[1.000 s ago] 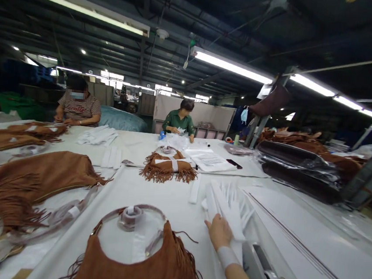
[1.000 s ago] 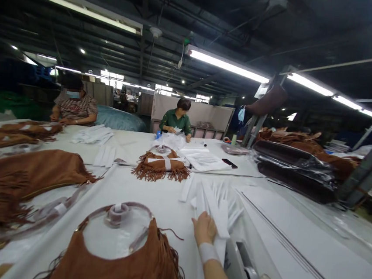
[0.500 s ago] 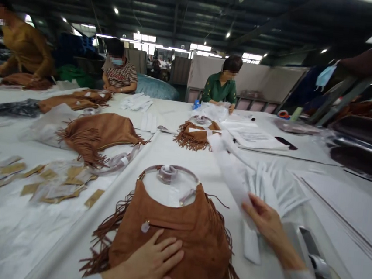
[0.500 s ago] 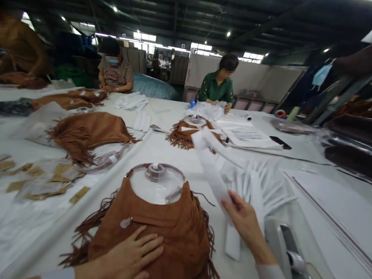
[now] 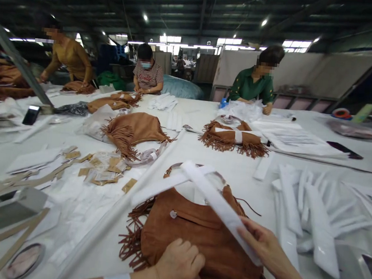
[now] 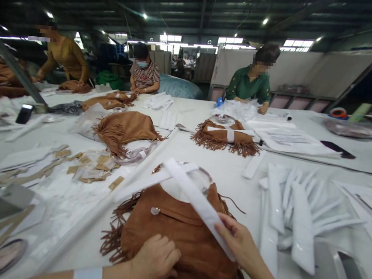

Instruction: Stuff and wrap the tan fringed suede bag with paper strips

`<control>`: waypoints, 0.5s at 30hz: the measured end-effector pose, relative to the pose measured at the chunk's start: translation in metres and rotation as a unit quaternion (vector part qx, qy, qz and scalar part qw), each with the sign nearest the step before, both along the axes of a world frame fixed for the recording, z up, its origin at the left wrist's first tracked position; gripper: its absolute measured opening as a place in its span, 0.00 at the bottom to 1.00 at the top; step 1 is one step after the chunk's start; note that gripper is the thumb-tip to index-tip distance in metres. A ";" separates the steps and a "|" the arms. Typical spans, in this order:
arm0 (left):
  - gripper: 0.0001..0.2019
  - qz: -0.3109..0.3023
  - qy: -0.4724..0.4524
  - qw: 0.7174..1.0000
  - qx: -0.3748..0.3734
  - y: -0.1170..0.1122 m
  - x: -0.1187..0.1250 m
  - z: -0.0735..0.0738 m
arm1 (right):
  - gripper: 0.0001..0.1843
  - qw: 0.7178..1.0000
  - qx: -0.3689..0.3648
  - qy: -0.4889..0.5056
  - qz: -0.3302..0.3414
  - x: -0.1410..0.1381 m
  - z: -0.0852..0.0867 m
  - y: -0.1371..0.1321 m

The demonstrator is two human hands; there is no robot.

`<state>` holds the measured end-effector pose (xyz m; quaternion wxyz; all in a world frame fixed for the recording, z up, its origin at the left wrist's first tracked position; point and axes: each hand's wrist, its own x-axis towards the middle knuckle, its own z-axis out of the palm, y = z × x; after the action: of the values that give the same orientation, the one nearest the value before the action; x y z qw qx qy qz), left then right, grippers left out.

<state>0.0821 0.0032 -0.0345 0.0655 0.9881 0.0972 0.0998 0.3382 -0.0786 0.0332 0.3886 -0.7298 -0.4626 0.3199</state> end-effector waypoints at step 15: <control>0.12 -0.024 -0.031 0.999 0.037 0.004 -0.003 -0.008 | 0.18 0.976 -0.011 -0.144 0.162 -0.016 0.012 -0.007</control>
<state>0.0794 0.0077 -0.0428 0.0346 0.9882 0.0679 0.1326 0.3219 -0.0852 0.0456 0.2530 -0.6879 -0.6224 0.2746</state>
